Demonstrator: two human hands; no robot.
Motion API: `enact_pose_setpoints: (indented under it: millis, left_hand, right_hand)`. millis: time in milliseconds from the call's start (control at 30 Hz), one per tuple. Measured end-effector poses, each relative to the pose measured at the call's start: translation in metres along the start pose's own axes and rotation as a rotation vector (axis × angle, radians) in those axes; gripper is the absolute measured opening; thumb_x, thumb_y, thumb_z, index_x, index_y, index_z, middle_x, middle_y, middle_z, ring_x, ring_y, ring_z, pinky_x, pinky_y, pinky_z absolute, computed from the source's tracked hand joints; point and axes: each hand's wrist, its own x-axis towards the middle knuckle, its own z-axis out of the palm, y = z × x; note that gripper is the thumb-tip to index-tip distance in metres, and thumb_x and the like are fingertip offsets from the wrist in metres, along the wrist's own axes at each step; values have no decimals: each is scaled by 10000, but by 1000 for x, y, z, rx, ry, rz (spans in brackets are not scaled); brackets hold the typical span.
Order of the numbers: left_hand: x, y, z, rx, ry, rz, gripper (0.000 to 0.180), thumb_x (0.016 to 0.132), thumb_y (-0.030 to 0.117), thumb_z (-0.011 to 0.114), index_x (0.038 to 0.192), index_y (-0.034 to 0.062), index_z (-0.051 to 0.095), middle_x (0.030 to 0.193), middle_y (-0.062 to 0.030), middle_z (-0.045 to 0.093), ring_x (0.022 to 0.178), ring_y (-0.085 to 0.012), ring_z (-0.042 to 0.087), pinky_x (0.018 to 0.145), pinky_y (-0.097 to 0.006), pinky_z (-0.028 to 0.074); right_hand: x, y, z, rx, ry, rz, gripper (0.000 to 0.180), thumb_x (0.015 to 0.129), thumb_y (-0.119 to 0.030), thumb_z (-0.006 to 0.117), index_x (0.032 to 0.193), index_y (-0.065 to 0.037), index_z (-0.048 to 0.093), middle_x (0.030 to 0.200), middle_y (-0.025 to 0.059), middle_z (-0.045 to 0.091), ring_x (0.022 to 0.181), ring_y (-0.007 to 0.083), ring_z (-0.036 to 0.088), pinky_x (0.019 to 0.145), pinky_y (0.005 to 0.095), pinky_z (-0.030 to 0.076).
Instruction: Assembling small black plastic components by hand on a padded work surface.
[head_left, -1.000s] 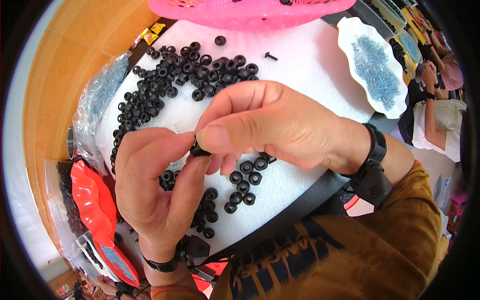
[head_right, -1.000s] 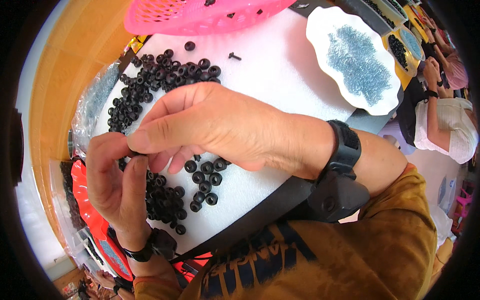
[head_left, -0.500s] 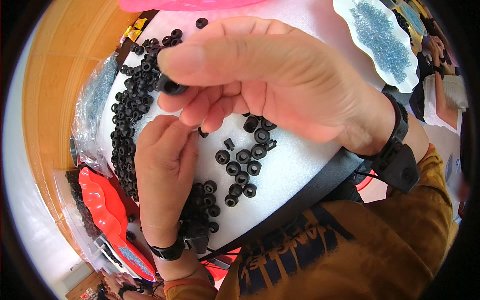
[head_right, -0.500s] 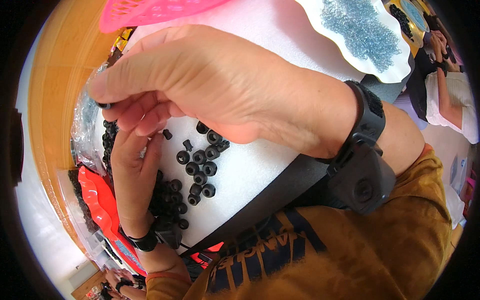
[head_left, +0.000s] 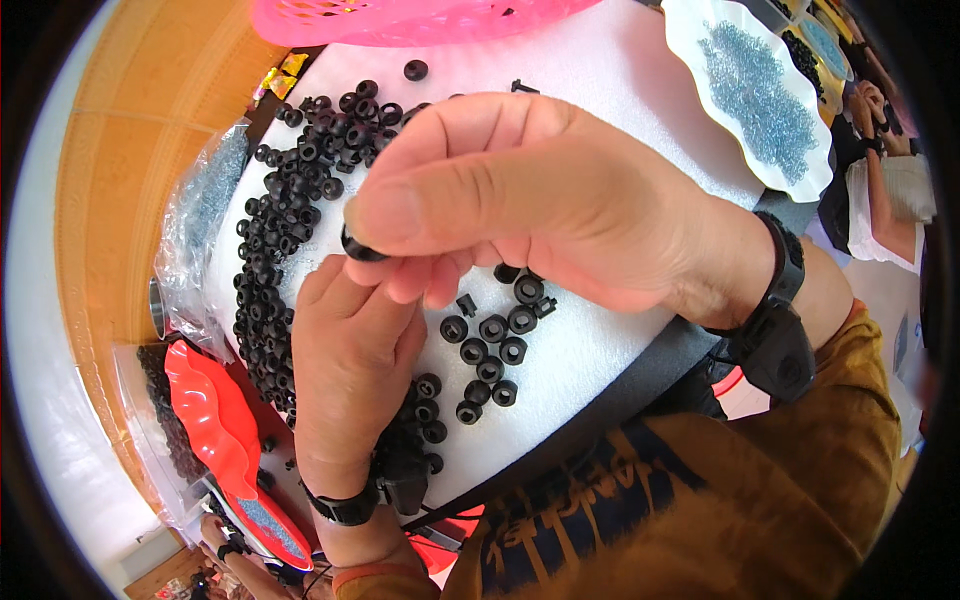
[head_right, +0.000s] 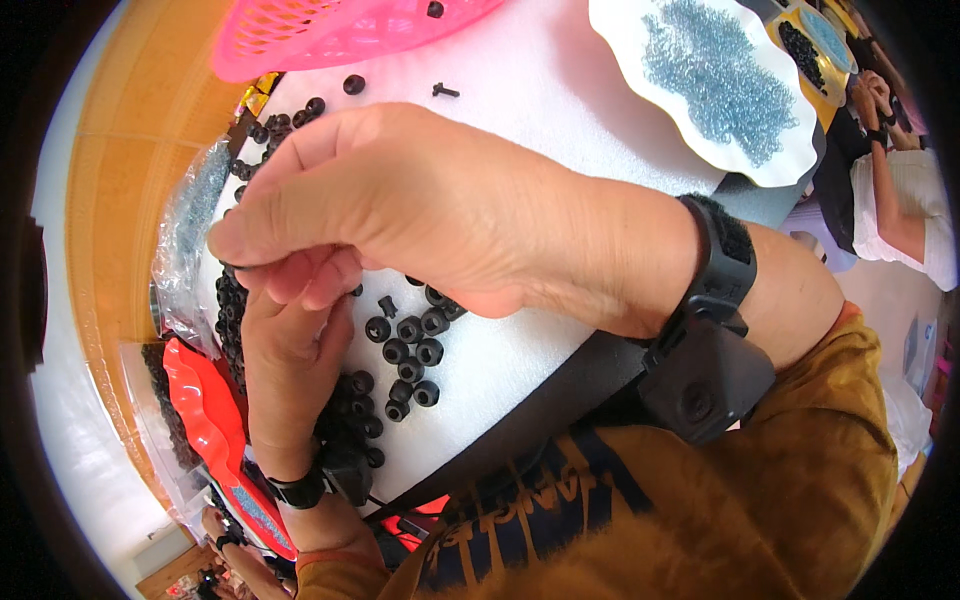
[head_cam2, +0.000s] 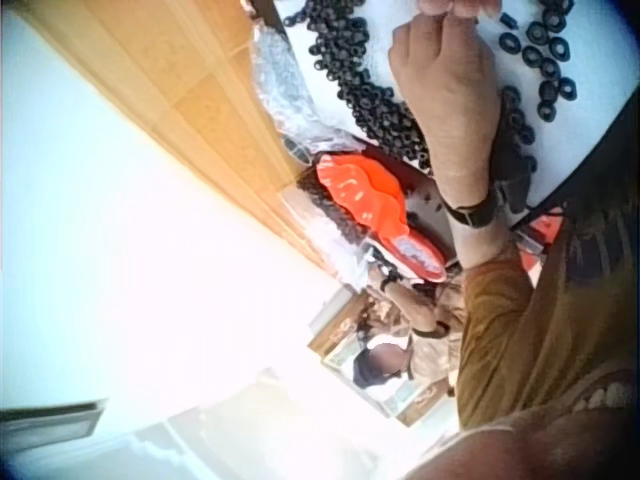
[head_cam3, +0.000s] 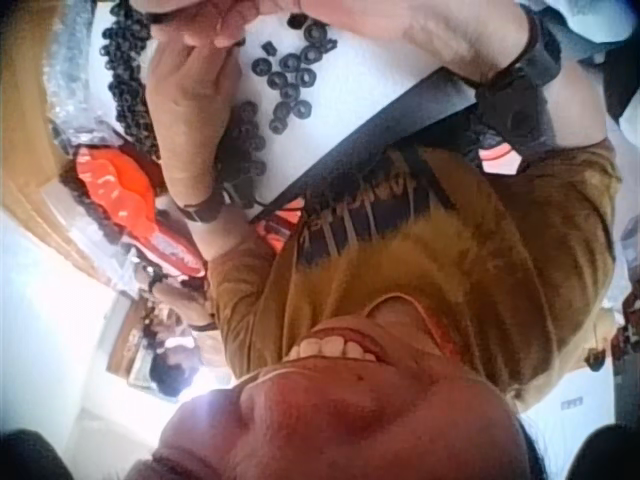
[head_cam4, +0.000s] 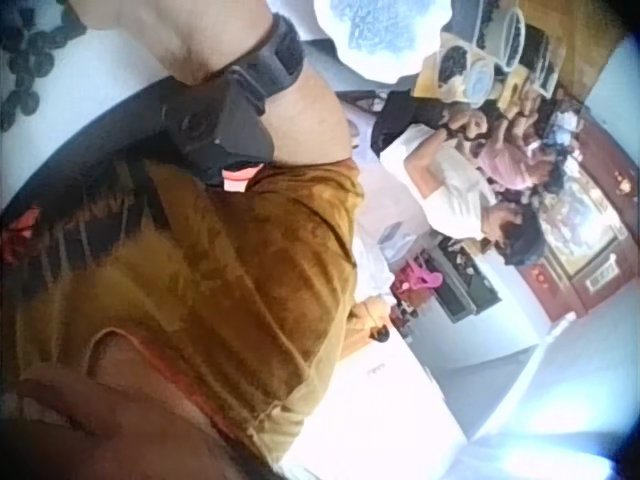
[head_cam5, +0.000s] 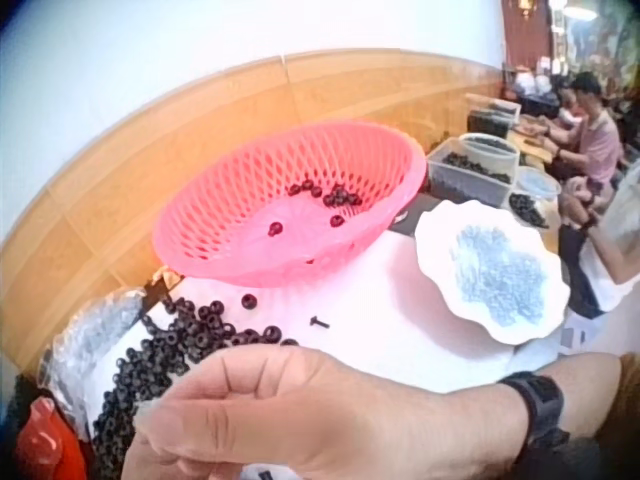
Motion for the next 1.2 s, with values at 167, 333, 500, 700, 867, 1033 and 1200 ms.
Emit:
enact_pose_setpoints:
  millis: [167,333,500,700,867,1033,1200]
  left_hand:
    - [-1,4,0,8,26,-31,302,599,-36,636,873,69,568,804,-76,554,736,-306,526,662,-392,448]
    - [-7,3,-5,-133,118,-149,284,641,-61,616,897,53,570,821,-81,560,743,-261,553,673,-335,457]
    - [-10,11,-15,-833,433,-464,254,772,-67,585,1021,-15,582,896,-103,611,758,-147,566,689,-251,465]
    - [-10,15,-23,-1169,498,-458,265,837,65,600,1075,-48,575,902,-136,633,734,-139,574,664,-237,473]
    - [-11,19,-25,-1118,497,-495,297,838,142,641,1063,-43,583,879,-137,638,709,-146,577,649,-235,475]
    - [-8,23,-23,-1106,590,-483,290,826,135,658,1057,-30,597,922,-122,621,717,-140,565,633,-224,461]
    - [-12,20,-23,-987,618,-432,285,824,160,664,1032,-30,620,869,-72,583,695,-110,526,608,-206,424]
  right_hand:
    - [-2,2,-7,20,-92,-5,181,862,-181,633,949,-23,621,898,102,675,741,137,616,701,265,495]
    - [-3,1,-3,24,-75,16,189,856,-175,646,953,-16,617,886,109,672,744,144,619,706,268,498]
    - [-4,0,-3,31,-77,21,198,848,-170,659,960,-13,614,880,112,669,744,150,623,709,272,499]
    - [-4,2,-3,53,-98,28,206,846,-179,663,963,-16,616,881,110,669,744,149,623,708,273,500]
    - [-2,4,-1,37,-64,66,200,844,-176,665,957,-18,619,873,91,668,743,141,614,722,272,495]
    - [-3,6,-1,12,-75,90,195,843,-175,666,949,-17,622,874,78,667,753,134,610,724,268,492]
    - [-4,8,-1,2,-109,117,191,844,-168,665,950,-14,624,887,74,665,767,131,610,724,263,492]
